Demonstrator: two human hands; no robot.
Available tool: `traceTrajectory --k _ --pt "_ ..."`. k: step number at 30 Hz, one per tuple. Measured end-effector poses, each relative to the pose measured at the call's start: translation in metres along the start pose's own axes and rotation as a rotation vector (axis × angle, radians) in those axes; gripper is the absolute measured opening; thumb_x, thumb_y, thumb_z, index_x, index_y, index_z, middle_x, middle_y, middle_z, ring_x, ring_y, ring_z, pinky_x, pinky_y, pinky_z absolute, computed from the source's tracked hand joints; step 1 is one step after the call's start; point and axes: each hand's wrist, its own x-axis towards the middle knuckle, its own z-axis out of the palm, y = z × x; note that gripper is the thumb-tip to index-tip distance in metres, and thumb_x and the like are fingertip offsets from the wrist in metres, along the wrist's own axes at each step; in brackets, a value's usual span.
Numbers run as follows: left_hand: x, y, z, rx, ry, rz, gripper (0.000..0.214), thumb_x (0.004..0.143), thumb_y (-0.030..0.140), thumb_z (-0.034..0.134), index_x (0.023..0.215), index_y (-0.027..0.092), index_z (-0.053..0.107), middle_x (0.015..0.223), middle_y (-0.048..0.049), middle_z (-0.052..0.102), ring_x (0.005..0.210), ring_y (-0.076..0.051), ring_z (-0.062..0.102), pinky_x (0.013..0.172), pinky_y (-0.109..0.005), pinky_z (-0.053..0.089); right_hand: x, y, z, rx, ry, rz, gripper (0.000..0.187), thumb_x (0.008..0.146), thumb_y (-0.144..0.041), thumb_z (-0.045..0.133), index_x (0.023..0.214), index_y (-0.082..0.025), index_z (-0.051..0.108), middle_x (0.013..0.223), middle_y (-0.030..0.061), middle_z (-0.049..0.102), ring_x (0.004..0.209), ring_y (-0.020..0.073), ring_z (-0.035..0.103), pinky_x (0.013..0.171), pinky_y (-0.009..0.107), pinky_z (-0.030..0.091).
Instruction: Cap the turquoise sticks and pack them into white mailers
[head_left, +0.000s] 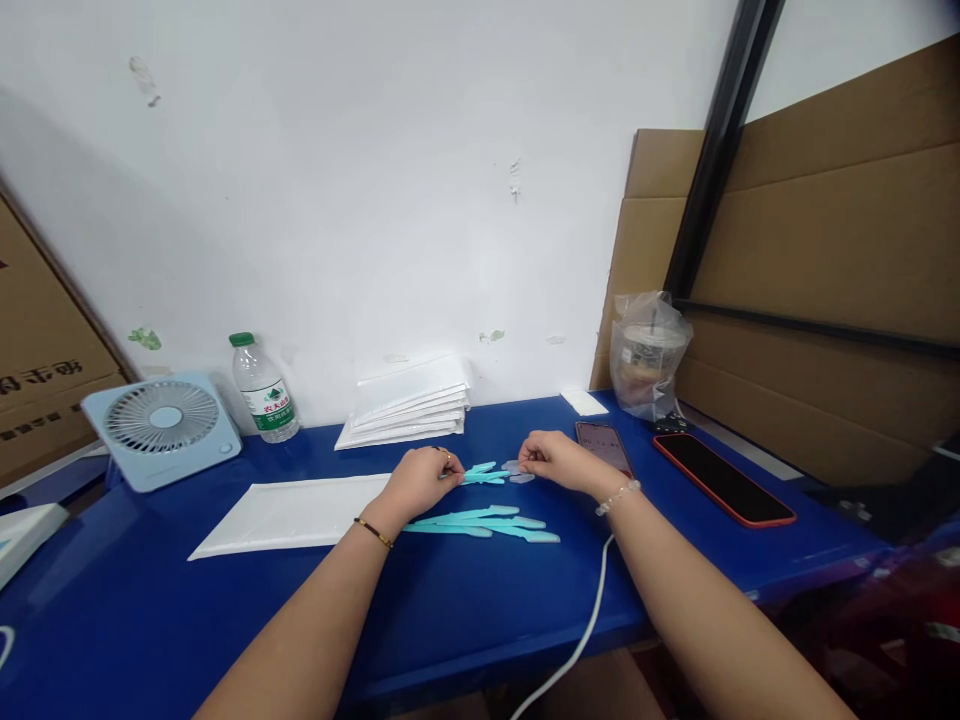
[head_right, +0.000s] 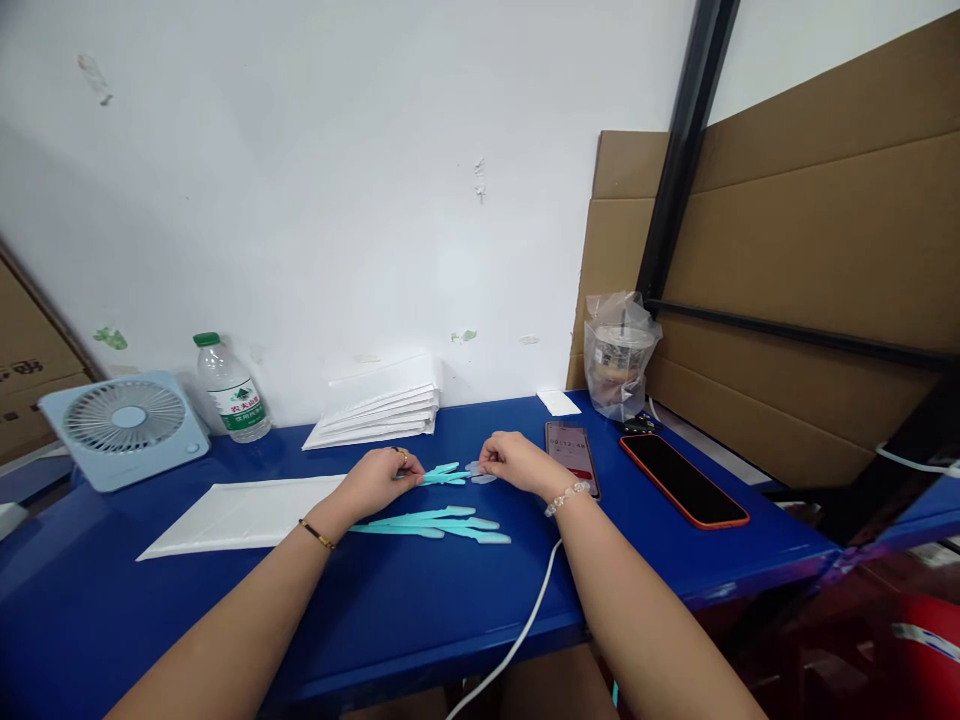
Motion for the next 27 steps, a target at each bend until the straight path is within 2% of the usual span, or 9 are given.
traceTrajectory --k 2,5,9,11,15,20,23,25,27 --pt "-0.001 -0.009 0.0 0.006 0.003 -0.044 0.018 0.077 0.035 0.054 0.085 0.024 0.067 0.088 -0.0005 0.066 0.082 -0.017 0.058 0.066 -0.024 0.039 0.0 0.0 0.0 -0.012 0.027 0.013 0.012 0.079 -0.025 0.057 0.077 -0.016 0.064 0.083 0.004 0.06 0.07 0.0132 0.056 0.063 0.023 0.042" --pt "-0.002 -0.013 0.0 0.009 0.036 -0.075 0.02 0.073 0.033 0.058 0.089 0.024 0.064 0.087 -0.0002 0.064 0.079 -0.017 0.058 0.065 -0.024 0.038 0.0 -0.007 0.006 -0.021 0.028 -0.088 0.015 0.077 -0.032 0.062 0.078 -0.017 0.065 0.083 0.0028 0.057 0.072 0.0128 0.054 0.063 0.023 0.041" --pt "-0.005 -0.002 -0.001 -0.022 0.065 -0.049 0.022 0.072 0.036 0.059 0.089 0.023 0.063 0.084 -0.0004 0.062 0.076 -0.016 0.056 0.063 -0.023 0.037 0.001 -0.016 0.021 -0.048 -0.138 -0.18 0.022 0.071 -0.039 0.069 0.077 -0.018 0.065 0.082 0.0013 0.054 0.067 0.0114 0.051 0.056 0.021 0.038" --pt "-0.007 0.006 -0.002 -0.087 -0.002 -0.002 0.026 0.074 0.043 0.058 0.088 0.022 0.065 0.083 -0.0003 0.062 0.073 -0.015 0.055 0.06 -0.023 0.036 0.002 -0.018 0.026 -0.056 -0.166 -0.176 0.018 0.073 -0.035 0.068 0.076 -0.018 0.065 0.082 0.0014 0.054 0.064 0.0105 0.05 0.055 0.021 0.037" --pt "-0.007 0.014 -0.001 -0.138 -0.139 0.053 0.022 0.078 0.039 0.053 0.079 0.022 0.067 0.077 0.0006 0.064 0.066 -0.013 0.054 0.057 -0.022 0.034 0.004 -0.016 0.025 -0.046 -0.113 -0.161 0.012 0.076 -0.029 0.065 0.075 -0.017 0.064 0.081 0.0015 0.056 0.064 0.0103 0.05 0.055 0.021 0.037" --pt "-0.002 0.003 -0.002 0.016 -0.049 0.012 0.017 0.077 0.029 0.053 0.072 0.021 0.067 0.08 -0.0013 0.066 0.071 -0.015 0.056 0.062 -0.024 0.035 0.003 -0.006 0.011 -0.035 -0.008 -0.04 0.01 0.073 -0.025 0.066 0.07 -0.016 0.064 0.08 0.002 0.058 0.065 0.0111 0.053 0.057 0.021 0.039" --pt "-0.002 -0.002 -0.003 0.059 0.003 -0.043 0.016 0.077 0.029 0.053 0.081 0.023 0.067 0.082 -0.0013 0.066 0.075 -0.016 0.057 0.066 -0.025 0.037 -0.002 -0.003 0.002 -0.003 0.037 0.015 0.018 0.071 -0.033 0.068 0.075 -0.017 0.065 0.082 0.0029 0.058 0.068 0.0128 0.054 0.057 0.022 0.04" --pt "-0.005 0.001 -0.004 0.044 0.053 -0.054 0.018 0.076 0.031 0.055 0.088 0.024 0.066 0.084 -0.0011 0.065 0.078 -0.017 0.057 0.066 -0.025 0.037 -0.006 -0.005 -0.001 0.039 -0.012 -0.027 0.023 0.07 -0.038 0.068 0.078 -0.017 0.066 0.084 0.0029 0.059 0.07 0.0134 0.055 0.058 0.022 0.041" --pt "-0.008 0.008 -0.005 -0.017 0.038 -0.026 0.02 0.076 0.036 0.056 0.086 0.023 0.066 0.085 -0.0013 0.064 0.077 -0.016 0.057 0.064 -0.024 0.037 -0.009 -0.008 0.0 0.062 -0.16 -0.081 0.025 0.068 -0.04 0.069 0.078 -0.017 0.067 0.082 0.0023 0.06 0.069 0.0132 0.055 0.057 0.022 0.041"
